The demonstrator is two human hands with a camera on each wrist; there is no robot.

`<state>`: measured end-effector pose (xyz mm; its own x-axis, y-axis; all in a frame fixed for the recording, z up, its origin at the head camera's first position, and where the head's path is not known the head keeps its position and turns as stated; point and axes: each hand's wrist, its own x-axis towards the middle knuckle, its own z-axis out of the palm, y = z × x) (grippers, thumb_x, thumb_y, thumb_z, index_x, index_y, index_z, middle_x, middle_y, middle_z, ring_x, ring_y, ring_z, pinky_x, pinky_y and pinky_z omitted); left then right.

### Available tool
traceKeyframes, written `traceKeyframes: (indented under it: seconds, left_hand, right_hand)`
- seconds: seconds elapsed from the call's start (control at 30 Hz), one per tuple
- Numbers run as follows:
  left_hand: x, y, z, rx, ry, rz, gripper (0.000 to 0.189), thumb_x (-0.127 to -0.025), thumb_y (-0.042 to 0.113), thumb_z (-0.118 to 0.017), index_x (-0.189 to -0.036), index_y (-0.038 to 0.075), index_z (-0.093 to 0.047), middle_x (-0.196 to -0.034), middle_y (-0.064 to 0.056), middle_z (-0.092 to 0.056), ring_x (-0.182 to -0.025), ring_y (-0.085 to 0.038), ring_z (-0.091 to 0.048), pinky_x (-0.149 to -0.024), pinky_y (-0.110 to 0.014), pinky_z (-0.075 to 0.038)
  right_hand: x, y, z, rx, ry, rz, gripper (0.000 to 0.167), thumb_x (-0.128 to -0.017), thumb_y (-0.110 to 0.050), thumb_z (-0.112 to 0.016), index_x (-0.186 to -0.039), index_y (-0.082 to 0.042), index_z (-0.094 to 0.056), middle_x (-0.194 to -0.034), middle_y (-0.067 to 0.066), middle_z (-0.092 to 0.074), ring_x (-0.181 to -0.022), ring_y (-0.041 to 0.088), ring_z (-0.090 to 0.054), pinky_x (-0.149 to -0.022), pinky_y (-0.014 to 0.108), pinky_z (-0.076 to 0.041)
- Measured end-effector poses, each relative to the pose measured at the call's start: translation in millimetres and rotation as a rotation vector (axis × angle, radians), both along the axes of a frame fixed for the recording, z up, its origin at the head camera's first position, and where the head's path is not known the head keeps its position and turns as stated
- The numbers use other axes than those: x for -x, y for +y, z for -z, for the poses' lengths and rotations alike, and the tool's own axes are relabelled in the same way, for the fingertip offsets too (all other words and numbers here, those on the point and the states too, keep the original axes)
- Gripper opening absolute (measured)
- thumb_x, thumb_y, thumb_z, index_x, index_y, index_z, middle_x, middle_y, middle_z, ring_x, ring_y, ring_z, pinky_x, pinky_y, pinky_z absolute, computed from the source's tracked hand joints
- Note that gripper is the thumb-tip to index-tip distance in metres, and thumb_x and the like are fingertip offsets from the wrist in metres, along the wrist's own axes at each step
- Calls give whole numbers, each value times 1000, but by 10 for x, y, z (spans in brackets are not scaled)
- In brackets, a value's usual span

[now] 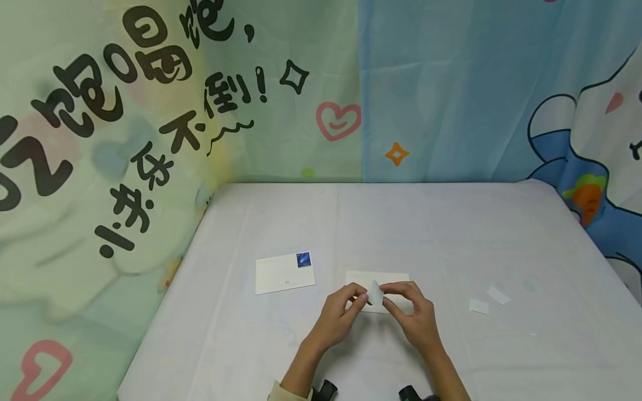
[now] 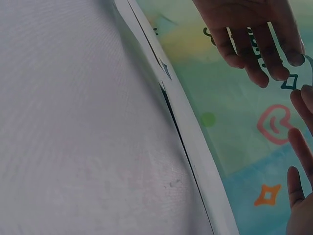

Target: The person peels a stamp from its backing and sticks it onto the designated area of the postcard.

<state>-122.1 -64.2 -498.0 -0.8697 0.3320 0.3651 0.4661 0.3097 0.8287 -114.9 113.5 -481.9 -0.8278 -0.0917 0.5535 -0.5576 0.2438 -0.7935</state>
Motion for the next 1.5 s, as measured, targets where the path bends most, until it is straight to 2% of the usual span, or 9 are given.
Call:
traceKeyframes:
  seconds: [0.23,0.37,0.47,0.63,0.73,0.83,1.1,1.37,1.5]
  left_hand:
    - [0,9,-27,-27,42,-8,17,-98,21,-46,-97,11,-59,-91,1,-63,-84,-6,-55,-76,-25,-47]
    - [2,22,-37,-1,59,-33,17,-98,23,-46,-95,12,-59,-89,3,-62,-84,-6,-56,-75,-25,-47]
    - [4,35,-40,72,116,-89,19,-98,27,-46,-91,14,-58,-84,7,-59,-81,-5,-54,-72,-24,-46]
    - [9,52,-43,200,248,-232,24,-98,30,-46,-82,16,-57,-72,10,-53,-68,-4,-47,-62,-19,-39]
    - [16,51,-41,223,291,-298,21,-97,30,-48,-83,15,-56,-68,10,-52,-64,-3,-45,-57,-16,-36]
    - [29,48,-38,212,304,-326,16,-95,29,-52,-91,14,-57,-69,9,-55,-64,-4,-48,-57,-16,-38]
    - [62,49,-16,174,315,-282,14,-93,25,-57,-94,12,-63,-78,6,-61,-70,-6,-53,-62,-18,-43]
    - [77,57,13,-65,151,-170,8,-90,16,-61,-91,8,-65,-81,2,-63,-73,-9,-57,-64,-23,-47]
    - [53,70,-93,-113,138,-154,6,-88,7,-62,-89,2,-64,-79,-4,-63,-71,-16,-57,-64,-23,-47]
  right_hand:
    - [-8,5,-2,0,-2,6,24,-71,17,-68,-92,6,-66,-87,13,-64,-92,13,-54,-87,20,-35]
    - [3,4,29,10,-2,-31,22,-72,17,-67,-90,5,-65,-82,10,-64,-88,11,-55,-85,21,-35]
    - [30,16,106,31,3,-77,22,-73,16,-67,-90,2,-65,-79,8,-64,-85,11,-55,-82,21,-37]
    - [66,38,250,44,-44,-153,23,-76,13,-67,-89,-6,-65,-76,4,-64,-81,12,-54,-79,23,-39]
    - [61,35,272,51,-66,-194,21,-79,11,-65,-88,-8,-65,-74,2,-63,-79,13,-54,-79,23,-39]
    - [53,30,271,78,-85,-225,19,-80,11,-63,-87,-6,-64,-72,2,-62,-77,13,-55,-79,24,-38]
    - [58,56,286,184,-89,-294,20,-81,16,-58,-90,-1,-64,-72,6,-61,-76,16,-56,-84,24,-38]
    - [67,87,299,225,-53,-309,20,-81,17,-56,-92,2,-64,-72,6,-61,-76,16,-57,-81,24,-39]
    - [67,91,294,251,-29,-322,21,-81,19,-55,-92,3,-64,-71,7,-61,-77,15,-56,-81,24,-39]
